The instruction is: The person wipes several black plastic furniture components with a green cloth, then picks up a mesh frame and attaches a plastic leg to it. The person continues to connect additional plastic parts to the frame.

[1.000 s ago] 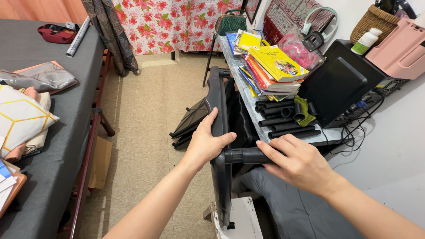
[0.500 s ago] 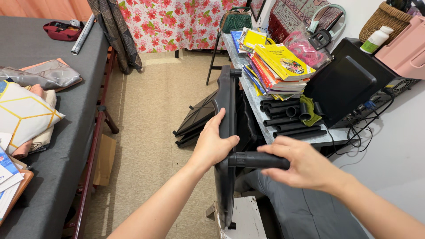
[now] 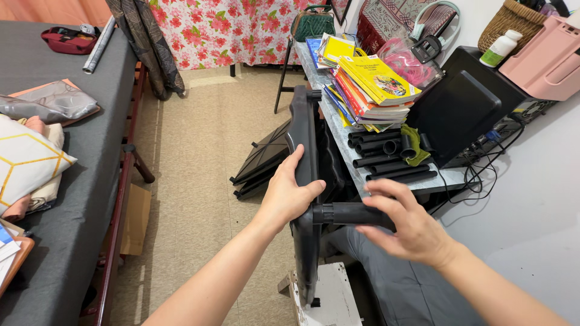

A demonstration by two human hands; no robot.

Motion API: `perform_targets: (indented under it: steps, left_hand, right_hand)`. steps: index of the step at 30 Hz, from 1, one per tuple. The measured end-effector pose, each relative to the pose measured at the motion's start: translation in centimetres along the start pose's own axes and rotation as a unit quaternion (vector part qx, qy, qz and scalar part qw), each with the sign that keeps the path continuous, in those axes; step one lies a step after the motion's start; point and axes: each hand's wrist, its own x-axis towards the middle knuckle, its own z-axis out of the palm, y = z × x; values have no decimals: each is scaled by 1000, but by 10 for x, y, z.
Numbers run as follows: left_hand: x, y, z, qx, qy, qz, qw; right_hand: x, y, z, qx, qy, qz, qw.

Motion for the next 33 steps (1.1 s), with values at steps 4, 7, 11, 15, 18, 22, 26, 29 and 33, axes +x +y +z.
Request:
perform_targets:
  steps: [4,7,11,15,18,22,26,29,33]
  left_hand:
    - [-1,4,3,0,-2,1,1000]
    - [-1,8,2,-4,1,8,1000]
    - [-5,12,1,-8,-15,-14,1000]
    - [-1,16,0,-13,-23,-26,999]
    - [1,14,1,-23,-13,-28,999]
    - [3,9,9,-18,-4,-8,1000]
    - [0,6,20,-14,0,28,1000]
    - [-1,5,24,-1,2,21,1000]
    - [-1,6,27,0,-2,19,1000]
  right_hand:
    - [-8,13,4,6,0,13,1000]
    - [-4,22,1,85,-101,258,957]
    - [2,18,-2,327,-159,488,794]
    - [-6,-3,-4,100,24,160,982]
    - [-15,-9,0,-34,59,36,997]
    - [-21,5,13,-62,108,32,992]
    - [-23,15,15,-47,114,30,992]
    - [-16,12,9,8,111,182,977]
    - [2,8,-7,103,-70,508,852]
